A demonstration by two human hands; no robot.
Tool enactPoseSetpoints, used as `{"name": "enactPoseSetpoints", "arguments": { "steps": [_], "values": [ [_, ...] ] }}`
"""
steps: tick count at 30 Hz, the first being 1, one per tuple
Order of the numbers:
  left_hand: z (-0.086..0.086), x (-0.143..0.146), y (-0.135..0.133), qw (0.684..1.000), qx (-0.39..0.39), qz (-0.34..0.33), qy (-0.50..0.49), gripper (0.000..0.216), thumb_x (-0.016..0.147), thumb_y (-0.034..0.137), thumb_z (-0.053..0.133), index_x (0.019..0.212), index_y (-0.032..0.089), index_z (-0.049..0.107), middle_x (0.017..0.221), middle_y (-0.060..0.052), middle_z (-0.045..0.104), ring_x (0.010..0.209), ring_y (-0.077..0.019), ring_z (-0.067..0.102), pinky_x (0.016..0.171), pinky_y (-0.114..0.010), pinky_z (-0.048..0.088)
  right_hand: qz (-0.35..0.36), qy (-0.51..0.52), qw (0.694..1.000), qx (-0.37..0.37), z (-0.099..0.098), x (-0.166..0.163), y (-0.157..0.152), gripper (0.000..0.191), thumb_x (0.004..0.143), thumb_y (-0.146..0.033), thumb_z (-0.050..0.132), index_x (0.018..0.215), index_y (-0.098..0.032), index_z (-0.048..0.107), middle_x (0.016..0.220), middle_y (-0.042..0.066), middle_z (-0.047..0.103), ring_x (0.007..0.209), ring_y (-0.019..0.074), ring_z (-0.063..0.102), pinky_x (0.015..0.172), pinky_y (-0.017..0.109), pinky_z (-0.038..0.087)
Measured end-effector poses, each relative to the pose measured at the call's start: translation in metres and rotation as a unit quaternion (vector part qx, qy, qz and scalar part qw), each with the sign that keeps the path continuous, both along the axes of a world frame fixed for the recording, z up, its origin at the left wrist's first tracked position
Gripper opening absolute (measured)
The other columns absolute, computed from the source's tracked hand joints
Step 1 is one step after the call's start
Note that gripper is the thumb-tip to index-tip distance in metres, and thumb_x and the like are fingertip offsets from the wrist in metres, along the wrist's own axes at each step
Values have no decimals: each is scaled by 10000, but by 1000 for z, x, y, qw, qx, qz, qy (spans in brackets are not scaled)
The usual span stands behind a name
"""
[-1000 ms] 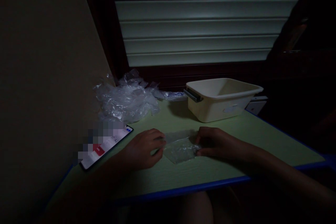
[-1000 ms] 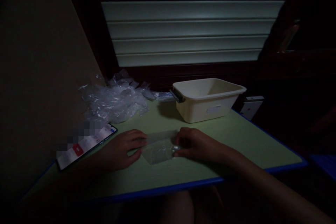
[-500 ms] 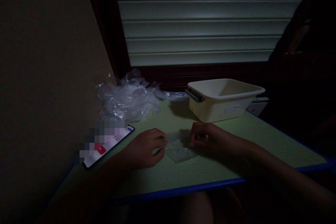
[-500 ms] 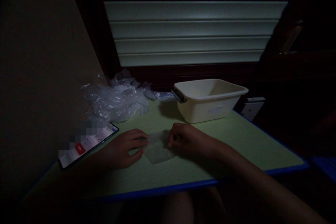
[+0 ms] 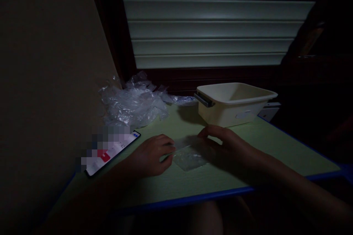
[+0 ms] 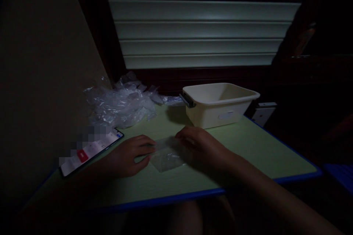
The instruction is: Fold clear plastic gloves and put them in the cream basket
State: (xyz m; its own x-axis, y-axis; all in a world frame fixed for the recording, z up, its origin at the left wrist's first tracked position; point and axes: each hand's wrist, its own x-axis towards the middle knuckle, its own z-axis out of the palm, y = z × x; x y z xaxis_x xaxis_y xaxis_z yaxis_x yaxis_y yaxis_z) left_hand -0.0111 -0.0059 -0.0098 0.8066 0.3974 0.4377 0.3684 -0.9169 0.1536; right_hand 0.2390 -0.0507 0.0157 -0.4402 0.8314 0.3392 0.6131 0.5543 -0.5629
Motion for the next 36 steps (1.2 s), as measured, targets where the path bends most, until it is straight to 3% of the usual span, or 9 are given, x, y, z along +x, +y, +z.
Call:
{"name": "enactPoseSetpoints", "arguments": {
  "steps": [4, 12, 18, 23, 28, 31, 36],
  "values": [
    [0, 0, 0, 1000, 7, 0, 4, 200, 799, 159, 481, 897, 155, 655, 943, -87, 627, 886, -190, 563, 803, -324, 464, -33, -20, 999, -15, -4, 12, -13, 217, 885, -268, 417, 950, -182, 605, 920, 87, 653, 810, 192, 602, 726, 306, 478],
    [-1, -1, 1, 1000, 6, -3, 5, 214, 794, 148, 486, 927, 145, 653, 962, -94, 620, 898, -196, 558, 799, -325, 466, 11, -119, 992, 36, -17, 10, -37, 320, 897, -304, 420, 1154, -202, 580, 1198, 111, 575, 1085, 235, 533, 910, 352, 430],
    [0, 1, 0, 1000, 4, -6, -6, 203, 807, 162, 472, 895, 149, 655, 940, -93, 627, 878, -185, 568, 786, -318, 477, -56, -8, 998, 34, -11, 17, 8, 279, 885, -313, 427, 1048, -195, 620, 1086, 102, 617, 990, 230, 572, 841, 368, 459],
    [-2, 0, 2, 1000, -13, -1, -21, 185, 812, 174, 489, 875, 167, 664, 929, -83, 627, 877, -182, 573, 776, -315, 480, -46, -46, 996, -55, -19, 15, 49, 195, 760, -286, 594, 874, -141, 658, 833, 86, 654, 721, 196, 596, 656, 314, 464],
    [-6, 0, 8, 999, -25, 16, -42, 177, 831, 168, 481, 841, 154, 657, 942, -84, 601, 894, -179, 564, 776, -300, 476, -12, -20, 997, -80, -32, 12, 51, 115, 735, -244, 607, 766, -133, 600, 731, 40, 606, 650, 157, 562, 596, 270, 440],
    [-9, 0, 11, 996, -27, 63, -61, 160, 822, 193, 516, 925, 139, 626, 983, -87, 589, 934, -190, 550, 817, -315, 467, -15, 9, 996, -90, -37, 12, 48, 150, 746, -251, 591, 828, -136, 540, 744, 32, 576, 659, 151, 549, 579, 261, 436],
    [-11, -2, 13, 988, -41, 146, -29, 375, 764, 246, 589, 1117, 134, 532, 1077, -97, 580, 1003, -228, 529, 885, -375, 437, -17, 34, 992, -116, -38, 12, 45, 282, 734, -242, 598, 978, -126, 518, 835, 57, 574, 749, 172, 552, 644, 288, 447]
  ]
}}
